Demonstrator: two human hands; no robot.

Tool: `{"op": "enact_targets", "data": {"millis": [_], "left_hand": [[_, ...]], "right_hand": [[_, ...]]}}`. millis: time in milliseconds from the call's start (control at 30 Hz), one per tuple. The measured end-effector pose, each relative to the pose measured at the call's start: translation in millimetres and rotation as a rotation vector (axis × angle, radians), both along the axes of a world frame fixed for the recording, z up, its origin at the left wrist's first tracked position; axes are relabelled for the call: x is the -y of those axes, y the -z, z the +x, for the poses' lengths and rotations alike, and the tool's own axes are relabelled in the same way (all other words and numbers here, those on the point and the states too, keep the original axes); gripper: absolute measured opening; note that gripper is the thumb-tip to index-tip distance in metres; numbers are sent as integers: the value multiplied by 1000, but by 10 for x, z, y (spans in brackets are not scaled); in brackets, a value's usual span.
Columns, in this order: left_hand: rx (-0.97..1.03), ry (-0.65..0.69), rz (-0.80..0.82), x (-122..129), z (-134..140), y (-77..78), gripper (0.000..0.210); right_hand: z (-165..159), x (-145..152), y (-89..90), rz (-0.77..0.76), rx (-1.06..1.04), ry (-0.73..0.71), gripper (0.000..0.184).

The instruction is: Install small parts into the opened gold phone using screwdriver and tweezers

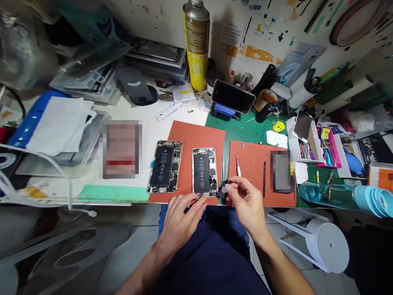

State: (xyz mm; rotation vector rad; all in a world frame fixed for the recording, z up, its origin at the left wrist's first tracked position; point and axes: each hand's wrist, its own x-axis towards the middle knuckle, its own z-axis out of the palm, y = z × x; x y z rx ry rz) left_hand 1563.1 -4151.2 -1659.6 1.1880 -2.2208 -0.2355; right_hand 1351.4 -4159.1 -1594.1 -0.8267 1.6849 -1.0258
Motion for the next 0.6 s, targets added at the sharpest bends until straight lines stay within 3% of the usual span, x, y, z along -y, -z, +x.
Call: {"op": "enact_targets", "data": {"millis": [167,400,600], "left_hand": [[-47,-29,34,-5,-25,-33,29],[-139,-58,133,61,-174,-208,23],[-78,-88,108,247,-306,-183,25]], "right_hand": [[40,82,47,42,-51,-41,31],[124,130,74,23,-174,-125,26],[133,85,38,-17,-219,-95,23]]}}
